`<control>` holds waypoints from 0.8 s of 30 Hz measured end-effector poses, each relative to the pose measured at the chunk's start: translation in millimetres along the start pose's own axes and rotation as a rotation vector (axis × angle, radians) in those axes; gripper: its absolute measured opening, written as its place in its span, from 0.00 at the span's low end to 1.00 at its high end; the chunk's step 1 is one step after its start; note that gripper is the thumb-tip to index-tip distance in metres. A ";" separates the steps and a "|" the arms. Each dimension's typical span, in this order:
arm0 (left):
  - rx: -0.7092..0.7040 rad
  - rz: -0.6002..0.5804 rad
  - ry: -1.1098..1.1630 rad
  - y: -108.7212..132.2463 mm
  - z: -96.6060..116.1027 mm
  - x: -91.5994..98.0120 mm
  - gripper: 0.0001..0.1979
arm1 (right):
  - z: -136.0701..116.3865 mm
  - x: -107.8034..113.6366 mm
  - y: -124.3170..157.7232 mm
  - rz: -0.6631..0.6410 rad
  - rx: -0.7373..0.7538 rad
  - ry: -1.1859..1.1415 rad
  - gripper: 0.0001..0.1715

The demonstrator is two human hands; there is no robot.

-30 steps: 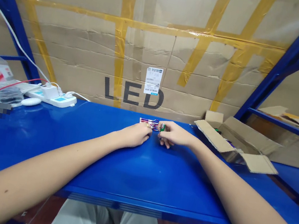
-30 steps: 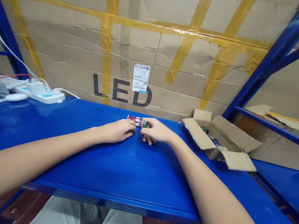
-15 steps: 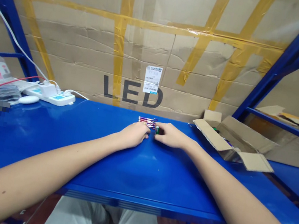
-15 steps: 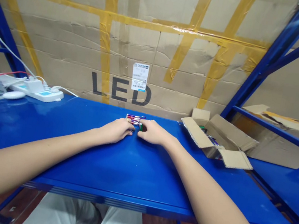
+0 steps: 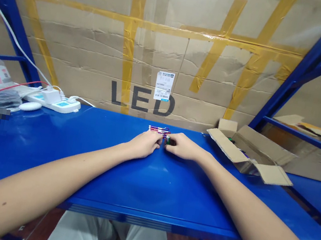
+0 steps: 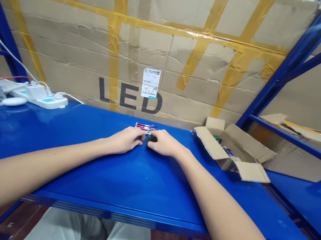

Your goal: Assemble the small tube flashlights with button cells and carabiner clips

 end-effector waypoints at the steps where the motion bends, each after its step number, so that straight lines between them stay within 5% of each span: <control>1: -0.009 0.042 0.011 0.0 1.0 4.7 0.04 | 0.7 -0.1 0.1 0.001 -0.009 0.001 0.03; 8: -0.147 0.340 0.139 6.7 20.8 42.2 0.03 | -3.4 -4.5 -0.3 -0.020 0.011 -0.050 0.05; 13: -0.288 0.323 0.125 12.0 37.4 42.3 0.05 | -11.3 -6.3 -0.2 -0.032 0.049 -0.100 0.05; 24: -0.343 0.304 0.064 11.8 39.9 43.5 0.06 | -13.9 -2.6 -0.8 0.033 0.095 -0.090 0.08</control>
Point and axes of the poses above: each hand's wrist, its own y-axis away from the middle knuckle, its own x-axis out of the back of the hand, z = x × y, the point moved 9 cm from there along -y, towards the middle knuckle, and after that the axes turned 1 degree about z, right-handed, at the moved point
